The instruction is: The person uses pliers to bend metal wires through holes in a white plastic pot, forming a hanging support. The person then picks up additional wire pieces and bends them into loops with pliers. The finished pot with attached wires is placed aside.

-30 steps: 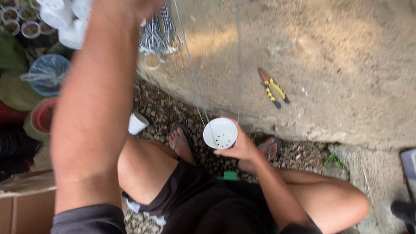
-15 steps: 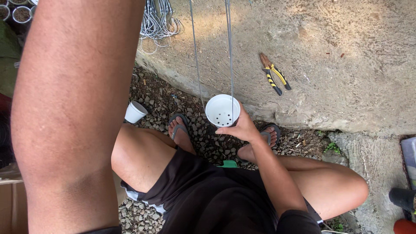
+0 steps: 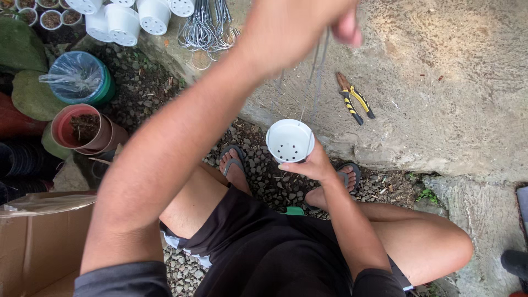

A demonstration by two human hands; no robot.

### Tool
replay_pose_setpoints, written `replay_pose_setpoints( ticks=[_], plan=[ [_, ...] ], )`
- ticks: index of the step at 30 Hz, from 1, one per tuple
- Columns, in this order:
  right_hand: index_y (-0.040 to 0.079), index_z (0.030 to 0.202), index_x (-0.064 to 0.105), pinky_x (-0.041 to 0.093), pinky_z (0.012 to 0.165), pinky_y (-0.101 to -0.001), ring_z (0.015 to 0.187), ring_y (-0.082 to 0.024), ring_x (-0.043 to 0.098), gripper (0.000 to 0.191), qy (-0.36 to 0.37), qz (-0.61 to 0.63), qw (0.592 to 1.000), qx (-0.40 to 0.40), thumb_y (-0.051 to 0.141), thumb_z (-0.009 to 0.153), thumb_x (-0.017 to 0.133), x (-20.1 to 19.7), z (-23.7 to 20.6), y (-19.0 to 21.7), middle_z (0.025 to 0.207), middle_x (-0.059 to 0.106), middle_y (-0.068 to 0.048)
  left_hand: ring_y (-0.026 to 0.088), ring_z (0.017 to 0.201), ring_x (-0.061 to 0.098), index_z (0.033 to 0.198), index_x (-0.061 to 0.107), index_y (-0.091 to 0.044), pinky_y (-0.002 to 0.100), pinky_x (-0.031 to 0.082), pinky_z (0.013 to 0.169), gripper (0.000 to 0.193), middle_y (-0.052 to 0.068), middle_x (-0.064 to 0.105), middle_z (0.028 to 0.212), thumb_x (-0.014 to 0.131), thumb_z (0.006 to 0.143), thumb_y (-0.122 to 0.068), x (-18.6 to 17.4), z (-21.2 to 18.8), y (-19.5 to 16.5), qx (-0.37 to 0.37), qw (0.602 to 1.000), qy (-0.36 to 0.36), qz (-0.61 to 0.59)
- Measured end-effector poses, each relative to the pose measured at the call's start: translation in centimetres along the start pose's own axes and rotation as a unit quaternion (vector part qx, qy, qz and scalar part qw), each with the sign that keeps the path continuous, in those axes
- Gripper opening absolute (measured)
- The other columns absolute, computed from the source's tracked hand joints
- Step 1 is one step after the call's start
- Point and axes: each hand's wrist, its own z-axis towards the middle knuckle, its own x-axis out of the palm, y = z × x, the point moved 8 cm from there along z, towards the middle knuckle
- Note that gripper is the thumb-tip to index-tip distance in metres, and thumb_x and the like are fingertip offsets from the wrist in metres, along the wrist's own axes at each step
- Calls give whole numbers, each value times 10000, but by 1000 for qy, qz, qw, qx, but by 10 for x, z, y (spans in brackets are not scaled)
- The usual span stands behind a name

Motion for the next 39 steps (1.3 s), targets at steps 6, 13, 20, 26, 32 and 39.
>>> replay_pose_setpoints(
  ticks=[6, 13, 20, 26, 32, 39],
  plan=[
    [-21, 1448, 475, 492, 1094, -359, 1236, -172, 609, 915, 14, 8, 1000, -23, 133, 673, 936, -5, -9, 8, 1338, 638, -100, 67, 676, 684, 1035, 705, -36, 260, 623, 631, 147, 18, 708, 799, 705, 1055, -182, 39, -55, 12, -32, 986, 38, -156],
    [-19, 1494, 424, 452, 1145, -364, 1295, -174, 577, 973, 21, 4, 999, -39, 151, 684, 934, -2, -8, 12, 1388, 599, -102, 58, 597, 643, 867, 603, -73, 219, 516, 543, 340, 1, 647, 718, 654, 1080, -332, 34, -71, 15, -34, 991, 13, -129],
    [-20, 1509, 390, 439, 1146, -365, 1312, -174, 554, 1020, 11, 2, 999, -31, 165, 671, 940, -1, -5, 11, 1411, 580, -104, 46, 492, 543, 741, 527, -97, 230, 426, 443, 514, -30, 535, 609, 527, 1109, -456, 29, -68, 6, -30, 995, -63, -68],
    [-22, 1508, 391, 452, 1144, -370, 1311, -184, 565, 1014, -7, -21, 999, -40, 172, 680, 944, -4, -4, 14, 1409, 586, -115, 40, 484, 542, 720, 566, -103, 227, 416, 435, 531, -31, 532, 573, 493, 1110, -457, 31, -61, -4, -23, 996, -80, -27],
    [-27, 1510, 366, 469, 1132, -381, 1309, -202, 576, 1014, -15, 9, 999, -36, 180, 691, 928, -4, -5, 13, 1404, 579, -126, 46, 465, 556, 711, 573, -104, 231, 430, 422, 568, -33, 522, 552, 464, 1126, -476, 31, -58, -3, 5, 997, -75, -17],
    [-23, 1514, 392, 467, 1140, -380, 1309, -183, 576, 997, -21, 41, 998, -47, 115, 688, 933, -10, -1, 17, 1411, 588, -112, 137, 829, 765, 1107, 655, -53, 282, 658, 767, 398, 100, 758, 975, 744, 1054, -438, 35, -48, -2, 42, 991, 57, -113]
  ],
)
